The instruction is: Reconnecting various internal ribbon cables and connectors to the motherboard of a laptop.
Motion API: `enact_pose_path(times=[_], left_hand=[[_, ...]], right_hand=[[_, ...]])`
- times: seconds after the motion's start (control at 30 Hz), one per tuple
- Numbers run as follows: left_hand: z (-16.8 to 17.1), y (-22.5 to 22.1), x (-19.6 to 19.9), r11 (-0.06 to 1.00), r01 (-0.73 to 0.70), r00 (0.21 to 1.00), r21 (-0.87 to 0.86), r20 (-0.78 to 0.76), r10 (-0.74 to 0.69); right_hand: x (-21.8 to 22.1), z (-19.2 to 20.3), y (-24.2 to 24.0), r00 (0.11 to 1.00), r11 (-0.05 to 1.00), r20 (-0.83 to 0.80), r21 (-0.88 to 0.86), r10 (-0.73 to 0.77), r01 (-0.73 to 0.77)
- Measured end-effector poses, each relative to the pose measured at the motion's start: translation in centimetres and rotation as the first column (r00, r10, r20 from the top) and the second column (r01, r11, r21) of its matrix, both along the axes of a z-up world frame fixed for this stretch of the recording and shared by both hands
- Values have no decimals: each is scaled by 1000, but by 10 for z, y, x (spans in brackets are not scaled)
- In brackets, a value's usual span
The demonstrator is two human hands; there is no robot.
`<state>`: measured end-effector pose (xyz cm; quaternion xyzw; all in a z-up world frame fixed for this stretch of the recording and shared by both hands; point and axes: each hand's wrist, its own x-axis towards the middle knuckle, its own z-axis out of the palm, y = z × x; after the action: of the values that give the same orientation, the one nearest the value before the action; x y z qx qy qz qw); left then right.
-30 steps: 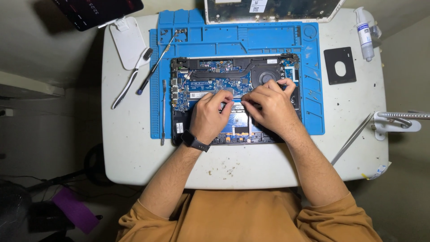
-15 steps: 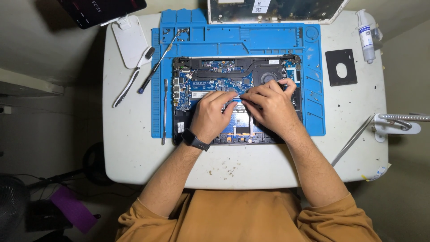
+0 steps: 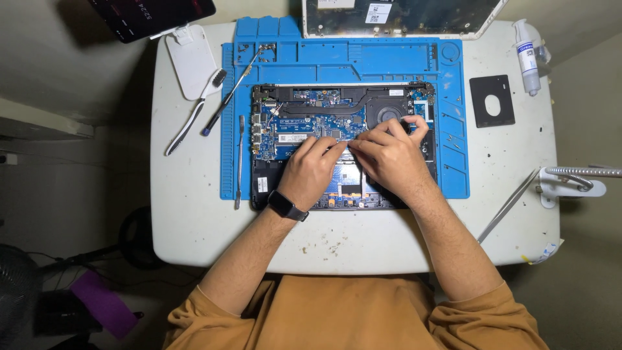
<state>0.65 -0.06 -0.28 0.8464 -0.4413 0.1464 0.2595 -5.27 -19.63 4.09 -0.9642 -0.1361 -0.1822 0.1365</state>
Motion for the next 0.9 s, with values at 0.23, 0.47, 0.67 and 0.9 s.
enact_pose_path(times=[0.23,0.47,0.67,0.9], left_hand=[[4,1,-4,1000,7,1000,13,23,-7],[2,1,-4,1000,12,1000,17,26,-12],[6,-1,-6,995,-6,999,103,54,1],[10,-3,-10,993,-50,993,109,113,38]], right_hand=[[-1,-2,1,999,999,34,-44,3,-2],[-1,-8,2,998,998,58,-69,2,2],[-3,5,3,999,993,54,-122,4,3],[-3,6,-2,1000,988,-23,-153,-1,-3]])
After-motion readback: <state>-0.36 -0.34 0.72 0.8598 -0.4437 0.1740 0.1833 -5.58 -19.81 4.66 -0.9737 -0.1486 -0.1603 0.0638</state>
